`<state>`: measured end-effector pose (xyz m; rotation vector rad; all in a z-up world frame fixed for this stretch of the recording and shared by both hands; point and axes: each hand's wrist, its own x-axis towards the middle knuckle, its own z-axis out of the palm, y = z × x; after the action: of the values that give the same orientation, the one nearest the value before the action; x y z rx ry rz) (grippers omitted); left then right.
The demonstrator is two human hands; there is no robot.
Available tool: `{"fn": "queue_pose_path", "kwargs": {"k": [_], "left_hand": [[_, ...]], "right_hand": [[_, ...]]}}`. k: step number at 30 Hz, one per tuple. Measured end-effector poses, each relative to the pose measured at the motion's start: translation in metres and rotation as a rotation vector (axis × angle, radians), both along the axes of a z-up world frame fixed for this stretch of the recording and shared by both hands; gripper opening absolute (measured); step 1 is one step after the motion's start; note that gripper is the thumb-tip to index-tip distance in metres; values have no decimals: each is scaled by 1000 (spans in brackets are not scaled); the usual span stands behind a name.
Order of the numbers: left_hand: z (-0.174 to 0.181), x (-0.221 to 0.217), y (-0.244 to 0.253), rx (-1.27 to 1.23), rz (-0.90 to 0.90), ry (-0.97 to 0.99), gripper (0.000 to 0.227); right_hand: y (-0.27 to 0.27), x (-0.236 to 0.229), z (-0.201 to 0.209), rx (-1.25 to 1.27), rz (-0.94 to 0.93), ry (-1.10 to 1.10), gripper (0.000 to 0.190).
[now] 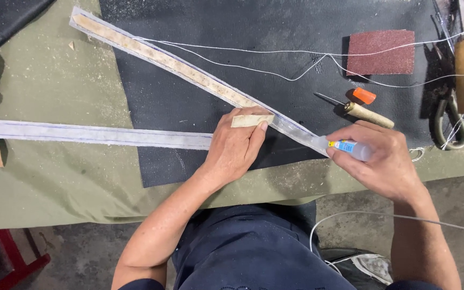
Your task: Applying glue to a stiffener strip and pressing it down on a workbench in a leather goods workshop
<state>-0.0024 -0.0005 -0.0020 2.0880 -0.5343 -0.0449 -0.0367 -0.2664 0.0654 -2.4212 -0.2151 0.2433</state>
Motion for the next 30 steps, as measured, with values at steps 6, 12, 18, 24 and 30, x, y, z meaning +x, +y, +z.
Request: {"fn": "queue_pose_path", "kwargs": {"k": [6, 12, 18, 24, 30], "left_hand": [[3, -1, -3, 24, 7, -17, 35], [10, -1, -8, 37, -4, -57, 34], [6, -10, -14, 263, -53, -173, 36], [2, -15, -17, 392, -73, -273, 32], [1, -18, -20, 505, -67, -355, 29]], "right_hand": [[6, 1, 2, 16, -37, 48, 14], [-18, -7, 10, 120, -382, 284, 15], [-36, 5, 27, 143, -215, 123, 19], [-24, 30, 11, -23, -32, 177, 16], [-10, 30, -20, -201, 47, 377, 24]]}}
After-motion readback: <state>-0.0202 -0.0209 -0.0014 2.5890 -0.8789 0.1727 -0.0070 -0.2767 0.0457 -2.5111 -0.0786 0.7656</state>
